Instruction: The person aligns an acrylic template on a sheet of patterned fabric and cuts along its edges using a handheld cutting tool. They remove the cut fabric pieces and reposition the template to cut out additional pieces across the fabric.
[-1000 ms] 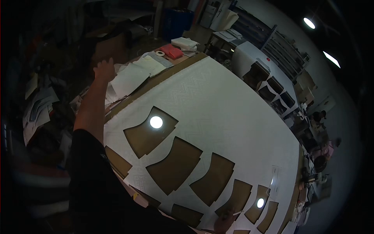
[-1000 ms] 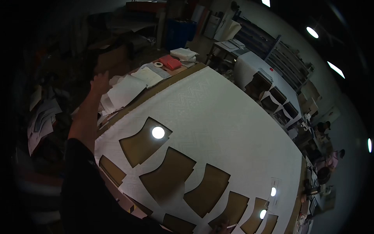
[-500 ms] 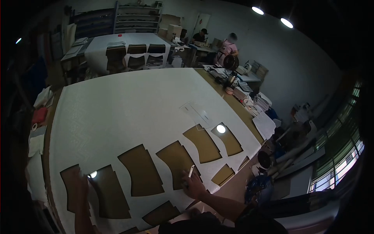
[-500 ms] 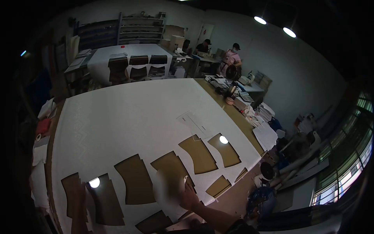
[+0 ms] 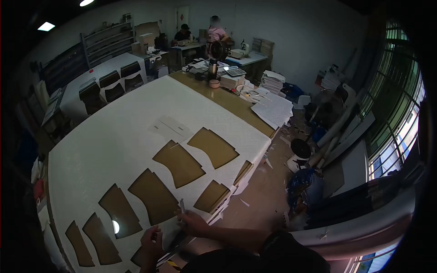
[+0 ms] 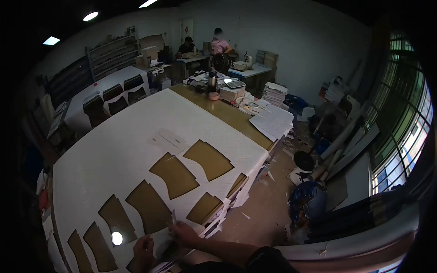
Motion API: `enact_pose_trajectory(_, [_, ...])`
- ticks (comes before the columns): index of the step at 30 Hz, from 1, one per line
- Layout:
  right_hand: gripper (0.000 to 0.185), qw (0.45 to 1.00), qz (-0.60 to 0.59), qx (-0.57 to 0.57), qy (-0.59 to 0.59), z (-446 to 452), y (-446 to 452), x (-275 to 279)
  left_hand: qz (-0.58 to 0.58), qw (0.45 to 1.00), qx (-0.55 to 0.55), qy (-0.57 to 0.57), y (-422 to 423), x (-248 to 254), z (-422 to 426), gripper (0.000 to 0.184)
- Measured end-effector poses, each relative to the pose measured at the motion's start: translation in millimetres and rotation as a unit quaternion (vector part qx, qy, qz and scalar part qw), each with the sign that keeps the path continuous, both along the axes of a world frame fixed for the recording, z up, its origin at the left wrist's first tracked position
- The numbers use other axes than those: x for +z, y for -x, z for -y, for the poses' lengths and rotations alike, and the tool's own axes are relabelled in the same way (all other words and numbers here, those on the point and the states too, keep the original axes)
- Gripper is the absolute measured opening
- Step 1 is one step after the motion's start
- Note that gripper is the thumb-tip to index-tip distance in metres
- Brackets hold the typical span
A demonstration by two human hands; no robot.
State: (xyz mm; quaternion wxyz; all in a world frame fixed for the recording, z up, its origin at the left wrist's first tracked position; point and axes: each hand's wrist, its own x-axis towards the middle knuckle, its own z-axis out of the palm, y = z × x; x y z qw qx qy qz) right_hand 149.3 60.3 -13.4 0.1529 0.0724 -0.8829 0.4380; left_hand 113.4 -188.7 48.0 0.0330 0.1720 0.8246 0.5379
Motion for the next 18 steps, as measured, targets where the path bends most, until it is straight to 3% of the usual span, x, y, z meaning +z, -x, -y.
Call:
enact_pose_trajectory(4, [0.019, 0.999, 0.012, 0.032, -0.003, -80.2, -72.2, 6.5, 0.026, 0.997, -0.06, 0.052, -50.1, -7.1, -82.3, 0.026])
enact_pose_trajectory(8, [0.036, 0.997, 0.069, -0.026, -0.028, -158.8, -130.5, 3.0, -0.037, 0.986, -0.147, 0.069, -71.4, 5.8, -170.9, 0.025])
enact_pose_trajectory(11, [0.035, 0.996, 0.062, -0.062, 0.017, -204.2, -153.3, 46.9, -0.031, 0.973, -0.215, 0.078, -76.0, 32.4, -225.7, 0.027])
enact_pose_trajectory(13, [0.033, 0.984, 0.056, -0.169, -0.002, -225.5, -162.3, 50.8, -0.035, 0.968, -0.231, 0.092, -73.6, 26.7, -250.0, 0.027])
enact_pose_trajectory(18, [0.019, 0.968, 0.007, -0.239, 0.072, -265.4, -164.9, 37.2, -0.049, 0.953, -0.297, 0.043, -65.3, 22.9, -311.3, 0.031])
